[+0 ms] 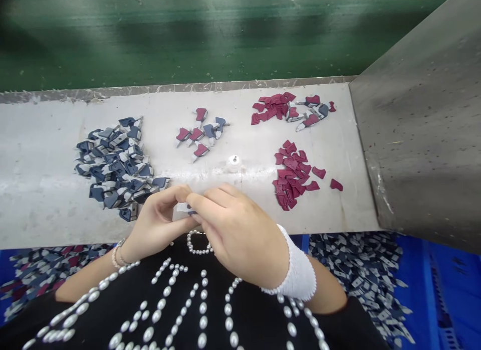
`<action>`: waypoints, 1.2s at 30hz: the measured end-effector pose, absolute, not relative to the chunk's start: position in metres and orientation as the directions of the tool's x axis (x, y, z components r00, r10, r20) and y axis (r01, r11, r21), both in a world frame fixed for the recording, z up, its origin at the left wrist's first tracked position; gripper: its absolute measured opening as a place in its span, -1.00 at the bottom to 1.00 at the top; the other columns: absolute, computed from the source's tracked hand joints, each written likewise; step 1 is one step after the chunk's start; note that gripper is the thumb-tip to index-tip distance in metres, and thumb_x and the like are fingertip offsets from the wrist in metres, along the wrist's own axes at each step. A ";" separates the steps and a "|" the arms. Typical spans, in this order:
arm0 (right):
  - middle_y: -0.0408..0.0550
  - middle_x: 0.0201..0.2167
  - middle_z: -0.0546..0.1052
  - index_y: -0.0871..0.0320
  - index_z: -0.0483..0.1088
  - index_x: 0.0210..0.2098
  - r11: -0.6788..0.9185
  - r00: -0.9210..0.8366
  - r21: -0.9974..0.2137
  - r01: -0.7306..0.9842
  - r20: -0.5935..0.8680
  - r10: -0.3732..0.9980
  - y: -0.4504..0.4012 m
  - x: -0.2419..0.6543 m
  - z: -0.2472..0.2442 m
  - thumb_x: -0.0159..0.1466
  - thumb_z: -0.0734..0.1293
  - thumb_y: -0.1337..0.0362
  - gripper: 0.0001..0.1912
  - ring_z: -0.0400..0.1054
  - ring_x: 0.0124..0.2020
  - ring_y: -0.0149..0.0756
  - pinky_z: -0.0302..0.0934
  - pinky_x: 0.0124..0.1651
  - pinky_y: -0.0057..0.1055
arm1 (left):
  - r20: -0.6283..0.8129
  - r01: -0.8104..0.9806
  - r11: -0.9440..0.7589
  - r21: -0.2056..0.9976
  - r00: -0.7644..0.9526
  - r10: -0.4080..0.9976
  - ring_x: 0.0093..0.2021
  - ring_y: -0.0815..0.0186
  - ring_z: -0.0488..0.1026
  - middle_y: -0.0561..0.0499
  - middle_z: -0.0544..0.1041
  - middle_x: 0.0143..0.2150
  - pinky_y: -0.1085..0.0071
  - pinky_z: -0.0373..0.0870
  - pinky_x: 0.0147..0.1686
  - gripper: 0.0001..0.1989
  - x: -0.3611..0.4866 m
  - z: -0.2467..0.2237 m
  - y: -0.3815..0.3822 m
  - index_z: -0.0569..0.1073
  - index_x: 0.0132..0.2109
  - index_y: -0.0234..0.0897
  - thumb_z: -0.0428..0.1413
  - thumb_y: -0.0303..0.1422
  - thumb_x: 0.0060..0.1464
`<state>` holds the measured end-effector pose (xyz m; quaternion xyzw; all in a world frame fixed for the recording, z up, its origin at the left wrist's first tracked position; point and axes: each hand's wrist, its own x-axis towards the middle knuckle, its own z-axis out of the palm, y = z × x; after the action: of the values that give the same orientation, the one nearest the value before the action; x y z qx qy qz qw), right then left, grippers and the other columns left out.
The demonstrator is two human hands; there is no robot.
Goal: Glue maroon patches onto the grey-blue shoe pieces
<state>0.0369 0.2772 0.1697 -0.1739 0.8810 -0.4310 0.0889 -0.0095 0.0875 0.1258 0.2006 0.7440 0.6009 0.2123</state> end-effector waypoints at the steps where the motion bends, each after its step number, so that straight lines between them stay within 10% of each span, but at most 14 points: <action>1: 0.01 -0.19 0.52 0.26 0.39 0.10 0.564 -0.924 -0.794 -0.226 -0.009 -0.383 0.278 0.036 0.169 0.40 0.18 0.51 -0.67 0.32 -0.14 -0.18 0.30 -0.06 -0.24 | -0.091 0.025 0.199 0.980 -0.829 0.552 -0.43 0.40 0.29 0.14 0.37 -0.47 0.43 0.28 -0.37 -0.78 -0.009 0.126 0.087 0.39 -0.40 -0.26 0.31 -0.39 0.06; 17: 0.03 -0.08 0.56 0.21 0.37 0.14 0.538 -0.917 -0.826 -0.169 -0.069 -0.394 0.277 0.028 0.159 0.43 0.18 0.45 -0.67 0.38 -0.06 -0.15 0.31 0.01 -0.18 | -0.279 -0.150 0.256 0.955 -0.751 0.598 -0.33 0.37 0.47 0.09 0.57 -0.38 0.46 0.40 -0.28 -0.81 -0.021 0.119 0.083 0.54 -0.31 -0.25 0.34 -0.26 0.04; 22: -0.15 -0.27 0.51 0.05 0.33 0.02 0.483 -0.958 -0.866 0.131 -0.236 -0.162 0.317 0.022 0.152 0.41 0.29 0.11 -0.75 0.43 -0.25 -0.26 0.32 -0.16 -0.28 | -0.352 -0.066 0.493 0.868 -0.781 0.515 -0.37 0.31 0.55 0.05 0.60 -0.37 0.42 0.48 -0.34 -0.61 -0.072 0.098 0.086 0.54 -0.04 -0.27 0.29 -0.13 0.07; 26: -0.07 -0.25 0.48 0.10 0.29 -0.07 0.521 -0.968 -0.823 0.226 -0.249 0.026 0.338 0.011 0.116 0.32 0.36 0.06 -0.69 0.41 -0.30 -0.20 0.31 -0.22 -0.22 | -0.289 0.050 0.586 0.809 -0.834 0.470 -0.11 0.20 0.61 -0.12 0.61 0.01 0.32 0.54 -0.11 -0.36 -0.115 0.101 0.088 0.26 0.33 -0.22 0.18 -0.11 0.18; 32: 0.04 0.04 0.47 0.15 0.38 0.04 0.501 -0.982 -0.852 0.152 -0.190 -0.024 0.325 -0.013 0.064 0.22 0.44 0.26 -0.60 0.35 0.07 -0.07 0.28 0.08 -0.07 | -0.200 0.179 0.840 0.511 -0.926 0.319 0.09 -0.18 0.44 -0.22 0.50 0.09 -0.04 0.39 0.06 -0.50 -0.134 0.127 0.032 0.51 0.09 -0.24 0.20 -0.09 0.05; 36: 0.03 -0.02 0.51 0.14 0.40 0.01 0.429 -0.981 -0.893 0.136 -0.181 -0.066 0.323 -0.018 0.062 0.31 0.37 0.19 -0.69 0.38 0.04 -0.07 0.28 0.08 -0.06 | -0.203 0.182 0.902 0.390 -0.939 0.277 -0.14 0.01 0.53 -0.16 0.44 0.08 0.10 0.45 -0.06 -0.57 -0.131 0.123 -0.004 0.56 -0.01 -0.21 0.19 -0.09 0.02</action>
<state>-0.0175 0.3225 0.0623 0.0210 0.8401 -0.5337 0.0945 -0.1309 -0.0039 0.1235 0.1189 0.9669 0.1862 0.1276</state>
